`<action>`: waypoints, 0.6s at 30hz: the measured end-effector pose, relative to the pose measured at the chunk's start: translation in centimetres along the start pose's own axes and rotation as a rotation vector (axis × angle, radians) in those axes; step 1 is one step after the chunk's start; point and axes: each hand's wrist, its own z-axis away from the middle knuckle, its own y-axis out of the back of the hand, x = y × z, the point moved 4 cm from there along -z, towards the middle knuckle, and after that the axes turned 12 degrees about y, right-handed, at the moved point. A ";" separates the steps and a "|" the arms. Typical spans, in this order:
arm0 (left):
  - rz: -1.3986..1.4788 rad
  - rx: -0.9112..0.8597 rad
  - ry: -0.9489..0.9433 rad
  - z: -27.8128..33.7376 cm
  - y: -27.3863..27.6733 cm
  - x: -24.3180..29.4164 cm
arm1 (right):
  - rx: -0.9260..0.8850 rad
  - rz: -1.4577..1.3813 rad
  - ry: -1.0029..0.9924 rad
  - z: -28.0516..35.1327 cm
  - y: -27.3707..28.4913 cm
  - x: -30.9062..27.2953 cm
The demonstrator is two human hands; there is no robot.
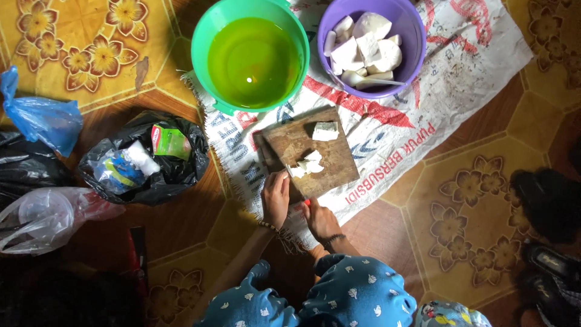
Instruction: A person is shown sitting on the floor, using a knife to cut white root vegetables into smaller pieces on a wooden cutting board.
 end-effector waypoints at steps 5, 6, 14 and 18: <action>-0.008 -0.001 0.022 -0.2 0.0 0.4 | 0.033 0.062 0.015 -2.1 -1.6 2.0; -0.011 -0.005 0.037 -0.1 0.1 0.5 | 0.034 0.080 0.018 -2.3 -1.9 2.4; -0.032 0.015 -0.021 0.0 -0.1 -0.2 | 0.093 0.104 0.053 -2.3 -0.9 1.9; -0.036 -0.028 -0.034 0.9 0.4 -0.8 | 0.113 0.219 0.072 -1.1 1.2 2.4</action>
